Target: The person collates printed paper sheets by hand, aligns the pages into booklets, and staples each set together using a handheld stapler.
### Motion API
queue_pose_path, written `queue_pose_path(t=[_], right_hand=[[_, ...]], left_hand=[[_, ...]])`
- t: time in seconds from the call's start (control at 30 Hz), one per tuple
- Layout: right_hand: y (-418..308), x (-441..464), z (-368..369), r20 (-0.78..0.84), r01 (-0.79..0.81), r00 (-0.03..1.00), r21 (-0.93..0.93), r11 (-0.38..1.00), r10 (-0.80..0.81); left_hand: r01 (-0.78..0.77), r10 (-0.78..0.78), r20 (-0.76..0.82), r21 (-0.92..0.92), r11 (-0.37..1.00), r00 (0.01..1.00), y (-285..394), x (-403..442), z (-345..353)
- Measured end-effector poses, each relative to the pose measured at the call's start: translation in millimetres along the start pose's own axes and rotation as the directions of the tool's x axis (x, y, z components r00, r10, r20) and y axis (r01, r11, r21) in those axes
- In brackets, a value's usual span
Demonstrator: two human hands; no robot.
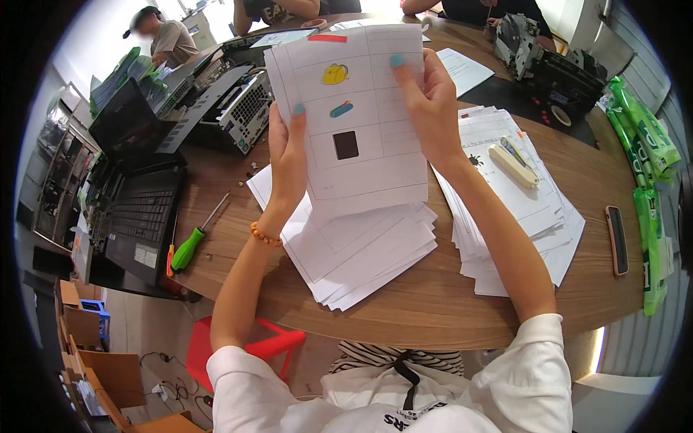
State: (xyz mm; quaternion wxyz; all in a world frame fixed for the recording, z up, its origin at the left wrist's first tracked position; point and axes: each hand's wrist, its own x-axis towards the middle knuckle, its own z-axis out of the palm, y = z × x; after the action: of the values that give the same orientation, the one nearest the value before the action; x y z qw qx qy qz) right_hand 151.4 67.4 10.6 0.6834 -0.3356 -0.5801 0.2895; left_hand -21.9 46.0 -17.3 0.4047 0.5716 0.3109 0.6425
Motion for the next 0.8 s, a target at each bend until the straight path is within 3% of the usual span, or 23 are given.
queue_pose_path(t=[0.07, 0.2, 0.27, 0.4, 0.47, 0.6, 0.7, 0.77, 0.8], right_hand=[[2, 3, 0, 0.073, 0.094, 0.993, 0.053, 0.994, -0.098], [-5, 2, 2, 0.057, 0.145, 0.986, 0.132, 0.981, -0.154], [-8, 0, 2, 0.065, 0.198, 0.976, 0.111, 0.974, -0.206], [-2, -3, -1, 0.093, 0.220, 0.970, 0.054, 0.974, -0.224], [12, -9, 3, 0.072, 0.206, 0.974, 0.124, 0.971, -0.216], [18, -10, 7, 0.039, 0.178, 0.982, 0.164, 0.970, -0.187], [14, -5, 6, 0.014, 0.293, 0.956, 0.055, 0.955, -0.294], [4, 3, -3, 0.073, 0.152, 0.986, -0.048, 0.987, -0.148], [-6, 6, -8, 0.069, 0.151, 0.987, -0.050, 0.987, -0.148]], left_hand=[[-0.127, 0.126, 0.023, 0.041, 0.991, 0.992, -3, 5, -4], [-0.293, 0.291, 0.029, 0.143, 0.946, 0.956, 4, 6, -5], [-0.464, 0.474, 0.010, 0.221, 0.858, 0.881, 5, 5, -1], [-0.404, 0.404, 0.035, 0.140, 0.904, 0.914, -1, 4, -7], [-0.353, 0.376, -0.122, 0.174, 0.919, 0.919, -5, -3, 2], [-0.376, 0.386, 0.010, 0.248, 0.893, 0.922, -8, -1, -9], [-0.389, 0.405, 0.016, 0.315, 0.866, 0.914, -5, 3, -10], [-0.207, 0.199, 0.094, 0.085, 0.975, 0.975, 4, 8, -14], [-0.207, 0.198, 0.098, 0.083, 0.975, 0.975, 10, 11, -13]])
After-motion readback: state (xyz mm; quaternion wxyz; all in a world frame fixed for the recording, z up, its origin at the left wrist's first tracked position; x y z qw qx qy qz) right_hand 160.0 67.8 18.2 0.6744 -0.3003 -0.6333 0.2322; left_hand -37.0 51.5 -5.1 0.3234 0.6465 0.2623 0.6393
